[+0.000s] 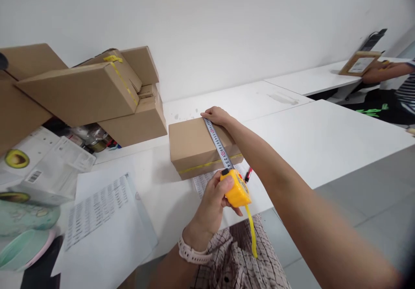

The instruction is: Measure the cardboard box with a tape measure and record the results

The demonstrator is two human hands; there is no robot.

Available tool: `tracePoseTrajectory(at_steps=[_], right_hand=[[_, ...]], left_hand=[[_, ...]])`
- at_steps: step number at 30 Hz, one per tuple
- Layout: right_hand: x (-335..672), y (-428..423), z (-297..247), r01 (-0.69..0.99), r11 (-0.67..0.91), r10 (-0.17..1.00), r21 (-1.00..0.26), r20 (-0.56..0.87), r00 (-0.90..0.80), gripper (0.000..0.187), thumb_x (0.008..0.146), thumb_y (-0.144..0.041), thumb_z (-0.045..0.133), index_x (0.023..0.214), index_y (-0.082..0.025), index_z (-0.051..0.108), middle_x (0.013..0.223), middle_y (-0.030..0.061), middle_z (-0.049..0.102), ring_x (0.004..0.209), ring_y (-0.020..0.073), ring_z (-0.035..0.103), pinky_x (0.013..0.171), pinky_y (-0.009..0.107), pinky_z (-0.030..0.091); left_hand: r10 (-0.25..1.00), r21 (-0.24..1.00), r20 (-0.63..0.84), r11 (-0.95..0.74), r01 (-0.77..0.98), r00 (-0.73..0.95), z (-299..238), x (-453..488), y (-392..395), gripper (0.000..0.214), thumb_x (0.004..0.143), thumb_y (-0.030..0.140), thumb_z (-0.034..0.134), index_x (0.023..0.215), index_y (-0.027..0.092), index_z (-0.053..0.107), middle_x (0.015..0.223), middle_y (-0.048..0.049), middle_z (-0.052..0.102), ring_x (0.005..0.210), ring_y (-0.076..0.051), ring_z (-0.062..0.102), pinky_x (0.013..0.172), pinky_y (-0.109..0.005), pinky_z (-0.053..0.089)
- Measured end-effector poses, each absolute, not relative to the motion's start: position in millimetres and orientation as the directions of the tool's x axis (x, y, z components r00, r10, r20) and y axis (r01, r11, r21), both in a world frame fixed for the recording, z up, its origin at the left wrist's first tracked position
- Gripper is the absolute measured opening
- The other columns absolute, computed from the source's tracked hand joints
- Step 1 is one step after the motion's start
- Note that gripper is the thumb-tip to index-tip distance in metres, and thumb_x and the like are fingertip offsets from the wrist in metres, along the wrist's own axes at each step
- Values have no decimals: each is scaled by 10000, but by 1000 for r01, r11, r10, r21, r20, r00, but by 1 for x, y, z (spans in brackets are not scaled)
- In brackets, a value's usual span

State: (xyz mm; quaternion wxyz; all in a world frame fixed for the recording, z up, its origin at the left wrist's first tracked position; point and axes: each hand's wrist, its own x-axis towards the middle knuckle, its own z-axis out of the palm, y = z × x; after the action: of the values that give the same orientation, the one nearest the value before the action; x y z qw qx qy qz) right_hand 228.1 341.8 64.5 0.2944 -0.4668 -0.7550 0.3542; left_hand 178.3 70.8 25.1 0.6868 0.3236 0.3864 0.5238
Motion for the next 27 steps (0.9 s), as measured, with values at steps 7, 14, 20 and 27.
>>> tracePoseTrajectory(at_steps=[7,14,20,27], right_hand=[[284,305,85,214,399,907,-892,350,-233,444,968,-618,515,1019,-206,673,1060,68,657,1119,227,585,929,337,435],[372,232,23,430,239,964,-871,265,2,550,996,-635,407,1372,-279,594,1023,74,730,1041,260,649,932,370,462],[344,206,40,453,378,926,-807,330,-185,530,948,-550,574,1431,-330,562,1123,61,709,992,268,647,869,376,476],[311,232,97,817,330,900,-473,420,-120,437,996,-532,416,1246,-227,605,1117,159,709,1026,359,622,835,482,485]], left_hand=[[995,971,-18,-7,-239,-98,33,133,39,588,685,500,833,1163,256,594,1062,-74,694,915,-264,698,645,-293,582],[862,992,124,-102,73,-491,-1,69,38,555,693,439,804,1168,270,572,1224,-51,646,1099,-267,645,801,-298,579],[923,990,107,-134,-48,-369,27,47,69,526,671,485,776,1082,226,572,923,-14,646,733,-195,653,503,-248,501],[928,973,198,-224,-47,-316,65,30,95,535,680,470,784,1091,167,625,989,-55,663,672,-171,657,421,-219,472]])
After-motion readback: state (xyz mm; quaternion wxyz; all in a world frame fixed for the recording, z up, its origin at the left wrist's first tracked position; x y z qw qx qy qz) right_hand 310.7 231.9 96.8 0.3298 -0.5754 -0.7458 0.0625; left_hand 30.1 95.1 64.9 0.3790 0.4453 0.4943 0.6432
